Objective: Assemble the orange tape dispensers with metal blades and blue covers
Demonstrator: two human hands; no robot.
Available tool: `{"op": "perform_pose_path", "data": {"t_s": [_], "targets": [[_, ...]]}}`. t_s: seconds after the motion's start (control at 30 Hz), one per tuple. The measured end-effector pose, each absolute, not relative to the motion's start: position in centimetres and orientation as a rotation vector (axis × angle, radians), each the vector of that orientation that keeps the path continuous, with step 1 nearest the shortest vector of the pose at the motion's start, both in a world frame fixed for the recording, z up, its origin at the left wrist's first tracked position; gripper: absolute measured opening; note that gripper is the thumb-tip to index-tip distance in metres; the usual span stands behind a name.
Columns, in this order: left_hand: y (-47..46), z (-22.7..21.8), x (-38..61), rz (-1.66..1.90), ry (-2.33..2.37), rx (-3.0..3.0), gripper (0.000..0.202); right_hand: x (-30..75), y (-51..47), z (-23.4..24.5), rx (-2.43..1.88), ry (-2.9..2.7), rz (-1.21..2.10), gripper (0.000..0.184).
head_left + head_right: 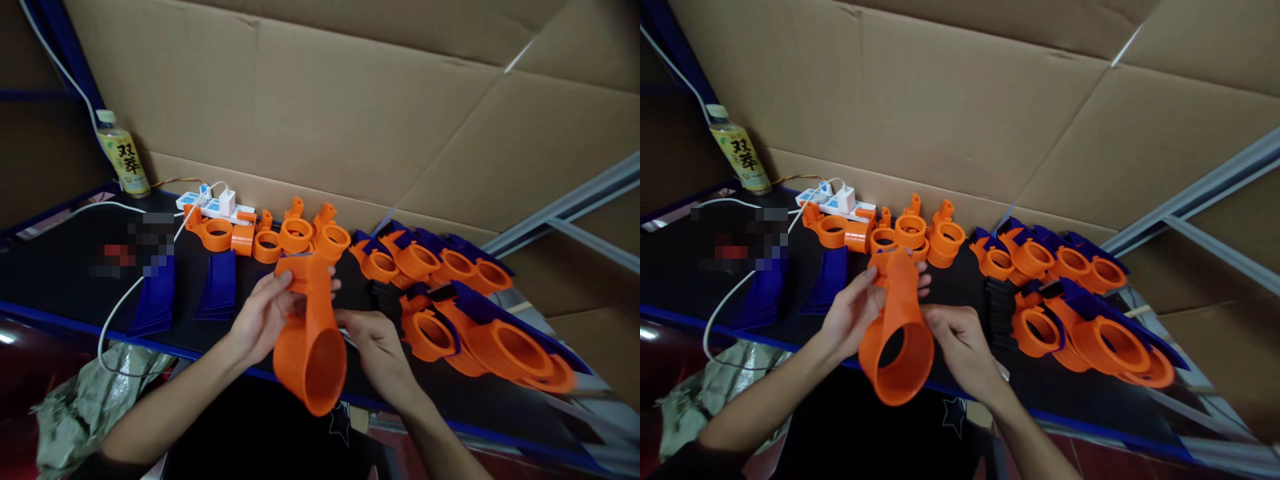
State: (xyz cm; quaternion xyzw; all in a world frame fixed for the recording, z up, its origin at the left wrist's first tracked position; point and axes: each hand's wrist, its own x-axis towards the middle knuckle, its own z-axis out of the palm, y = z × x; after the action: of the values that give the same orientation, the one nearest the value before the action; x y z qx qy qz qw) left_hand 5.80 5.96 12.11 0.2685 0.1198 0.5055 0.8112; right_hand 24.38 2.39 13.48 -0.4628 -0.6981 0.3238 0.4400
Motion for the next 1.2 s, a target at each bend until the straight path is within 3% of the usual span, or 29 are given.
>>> {"op": "perform_pose_path", "data": {"t_s": [0.1,0.2,0.33,0.53,0.67,0.8,1.03,1.2], "targets": [[5.7,12.0,4.9,1.031,0.222,0.573,0.048,23.9,5.2,13.3,-1.116,-1.672,0.774,0.075],[4.8,12.4,4.3,0.755,0.092,0.654,0.056,21.3,8.7,13.1,-1.201,-1.901,0.663,0.059],[3.5,12.7,4.7,0.597,0.248,0.739,0.054,15.7,12.0,11.7,-1.231,-2.161,0.540,0.036],[4.3,11.9,5.0,0.560,0.144,0.778,0.048,11.7,14.2,10.1,-1.287,-2.257,0.379,0.032],[5.2,11.8,4.9,0.580,-0.002,0.653,0.054,13.4,15.5,11.6,-1.294,-2.195,0.335,0.033],[5.6,12.1,4.9,0.721,-0.009,0.615,0.060,17.6,15.1,14.7,-1.319,-2.016,0.281,0.023],[6.1,11.5,6.1,1.377,0.353,0.625,0.050,24.9,7.7,18.3,-1.227,-1.839,0.096,0.009],[5.7,10.6,7.2,1.413,0.457,0.603,0.049,25.4,3.7,16.7,-1.147,-1.904,0.596,0.019]]}}
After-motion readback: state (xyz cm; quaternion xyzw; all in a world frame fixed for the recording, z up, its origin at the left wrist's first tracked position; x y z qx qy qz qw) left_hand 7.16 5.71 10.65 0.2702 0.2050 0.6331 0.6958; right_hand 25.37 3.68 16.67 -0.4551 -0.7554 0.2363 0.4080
